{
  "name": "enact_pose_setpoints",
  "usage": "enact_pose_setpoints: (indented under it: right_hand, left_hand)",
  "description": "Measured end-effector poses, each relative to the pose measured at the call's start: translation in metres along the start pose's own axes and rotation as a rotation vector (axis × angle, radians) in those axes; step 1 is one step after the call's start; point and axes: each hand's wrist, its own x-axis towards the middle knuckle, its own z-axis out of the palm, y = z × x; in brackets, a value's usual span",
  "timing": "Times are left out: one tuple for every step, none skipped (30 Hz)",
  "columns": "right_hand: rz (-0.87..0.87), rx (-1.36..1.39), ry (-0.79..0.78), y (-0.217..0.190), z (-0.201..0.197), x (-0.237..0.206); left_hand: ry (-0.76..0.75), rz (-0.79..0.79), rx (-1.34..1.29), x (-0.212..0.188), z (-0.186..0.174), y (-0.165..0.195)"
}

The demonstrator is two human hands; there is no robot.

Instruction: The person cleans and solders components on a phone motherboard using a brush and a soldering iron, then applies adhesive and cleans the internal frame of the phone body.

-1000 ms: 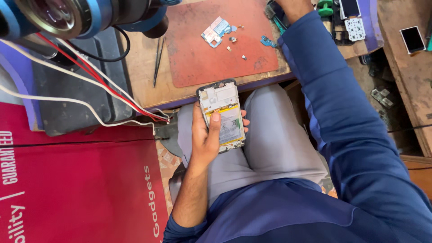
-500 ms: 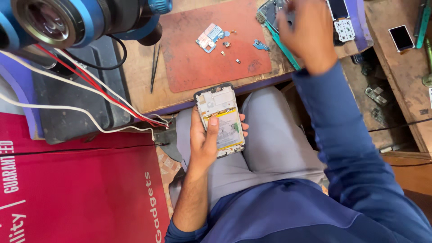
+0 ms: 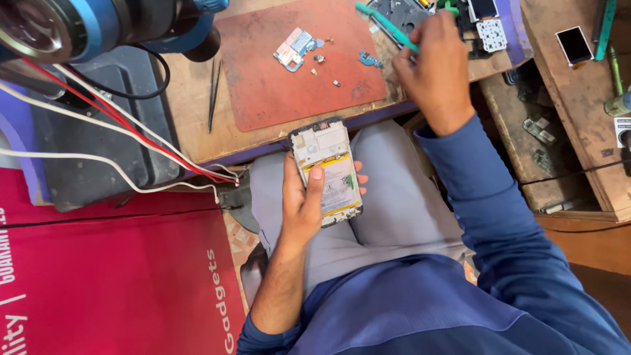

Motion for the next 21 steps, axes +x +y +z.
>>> enact_pose_setpoints:
  right_hand:
    - [-0.001,0.054,0.009,-0.01,-0.013,-0.004]
    - [-0.002,0.111,0.019,-0.021,-0.029,-0.009]
    - [0.084,0.213,-0.05,-0.032,-0.046,-0.016]
    - [0.168,0.322,-0.124,-0.048,-0.062,-0.028]
    - [0.039,0.341,-0.132,-0.063,-0.07,-0.038]
    - [-0.09,0.362,-0.143,-0.075,-0.078,-0.044]
    - [-0.098,0.402,-0.204,-0.086,-0.083,-0.049]
    - [-0.103,0.444,-0.27,-0.096,-0.086,-0.054]
    - [-0.122,0.433,-0.27,-0.102,-0.086,-0.057]
    - [-0.143,0.42,-0.265,-0.106,-0.084,-0.059]
    - [-0.17,0.405,-0.257,-0.109,-0.082,-0.061]
    - [-0.178,0.385,-0.244,-0.112,-0.079,-0.063]
    - [-0.19,0.365,-0.226,-0.114,-0.077,-0.064]
    - [-0.201,0.346,-0.211,-0.114,-0.076,-0.066]
    - [-0.188,0.337,-0.212,-0.114,-0.076,-0.068]
    - [-0.176,0.33,-0.214,-0.113,-0.077,-0.07]
    - [-0.169,0.322,-0.208,-0.113,-0.077,-0.071]
    - [-0.177,0.329,-0.21,-0.113,-0.077,-0.072]
    - [-0.185,0.338,-0.215,-0.113,-0.077,-0.073]
    - [-0.189,0.344,-0.221,-0.114,-0.077,-0.074]
    - [-0.199,0.359,-0.223,-0.114,-0.077,-0.074]
  left_hand:
    - [0.0,-0.01,-0.003,0.0,-0.001,-0.001]
    - [0.001,-0.02,-0.003,0.0,-0.002,-0.001]
    - [-0.001,-0.024,-0.003,0.001,-0.004,-0.001]
    - [0.001,-0.027,-0.001,0.001,-0.006,-0.001]
    - [0.001,-0.031,0.001,0.002,-0.007,-0.001]
    - [0.0,-0.034,0.001,0.002,-0.008,-0.002]
    - [-0.003,-0.028,-0.002,0.003,-0.009,-0.002]
    - [-0.004,-0.026,-0.008,0.003,-0.01,-0.003]
    - [-0.001,-0.032,-0.018,0.001,-0.01,-0.004]
    - [0.003,-0.049,-0.044,0.0,-0.01,-0.006]
    - [0.004,-0.061,-0.069,0.001,-0.01,-0.007]
    - [0.007,-0.072,-0.095,0.0,-0.011,-0.008]
    - [-0.015,-0.068,-0.156,0.0,-0.011,-0.009]
    - [-0.034,-0.066,-0.217,-0.001,-0.012,-0.009]
    - [-0.052,-0.067,-0.279,-0.002,-0.013,-0.01]
    - [-0.043,-0.062,-0.267,-0.005,-0.014,-0.009]
    - [-0.039,-0.049,-0.251,-0.006,-0.016,-0.008]
    - [-0.029,-0.039,-0.237,-0.008,-0.017,-0.008]
    - [-0.028,-0.054,-0.222,-0.008,-0.017,-0.009]
    - [-0.027,-0.073,-0.209,-0.009,-0.016,-0.012]
    - [-0.029,-0.096,-0.2,-0.009,-0.015,-0.013]
